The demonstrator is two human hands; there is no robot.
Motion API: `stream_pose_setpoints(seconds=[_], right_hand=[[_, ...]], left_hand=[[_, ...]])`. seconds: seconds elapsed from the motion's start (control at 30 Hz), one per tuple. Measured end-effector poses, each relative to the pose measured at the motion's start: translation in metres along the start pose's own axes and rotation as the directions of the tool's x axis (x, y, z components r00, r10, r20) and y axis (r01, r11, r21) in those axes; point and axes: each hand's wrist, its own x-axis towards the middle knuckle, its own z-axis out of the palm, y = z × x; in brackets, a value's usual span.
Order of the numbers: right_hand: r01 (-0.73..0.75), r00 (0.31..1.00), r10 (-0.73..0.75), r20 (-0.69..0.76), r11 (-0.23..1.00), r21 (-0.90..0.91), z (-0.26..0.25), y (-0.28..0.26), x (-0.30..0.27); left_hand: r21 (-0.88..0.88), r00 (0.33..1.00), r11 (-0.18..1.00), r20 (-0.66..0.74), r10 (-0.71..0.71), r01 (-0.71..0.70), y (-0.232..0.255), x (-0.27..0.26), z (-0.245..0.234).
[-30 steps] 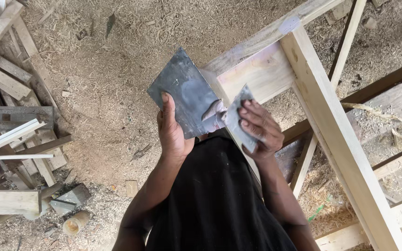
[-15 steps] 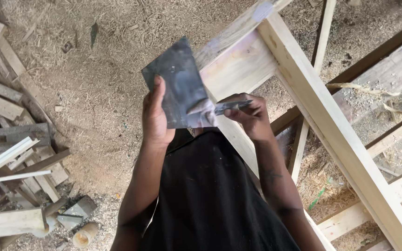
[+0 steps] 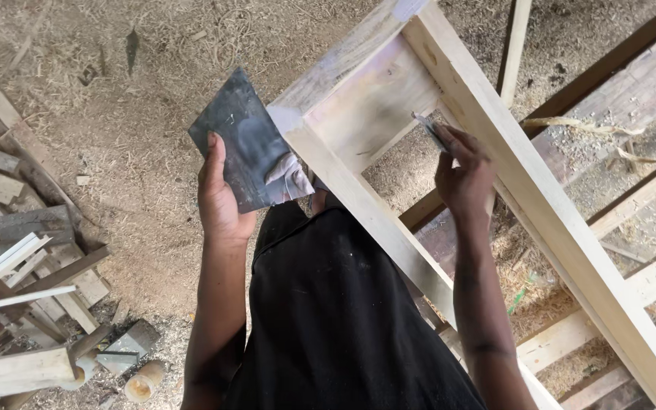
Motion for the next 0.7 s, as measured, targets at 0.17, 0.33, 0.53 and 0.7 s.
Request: stream_pose_setpoints(seconds=[0.17,0.33,0.53,0.7], right_hand=[[0.172,0.946,-0.217,-0.239,0.965,-0.198,0.078,0.051,-0.037],[0.147,0.98,-0.173,-0.096,0.96,-0.238,0.094,0.069,-0.054],[0.178,0.983,-0.181,0.007,0.958,-0.225,0.048,0.055,-0.063],[0.087,0.993,-0.101,-0.062,0.977,-0.195,0.038,0.041,-0.066]], left_hand=[[-0.032,0.998,0.997,-0.01,-0.066,0.066,-0.011,0.001,-0.005],[-0.003,0.996,0.998,-0.057,-0.069,0.069,-0.015,-0.004,-0.011],[-0.052,0.997,0.998,-0.06,-0.05,0.047,-0.018,-0.002,-0.02],[-0.09,0.996,0.992,-0.02,-0.086,0.084,-0.027,0.001,-0.02]])
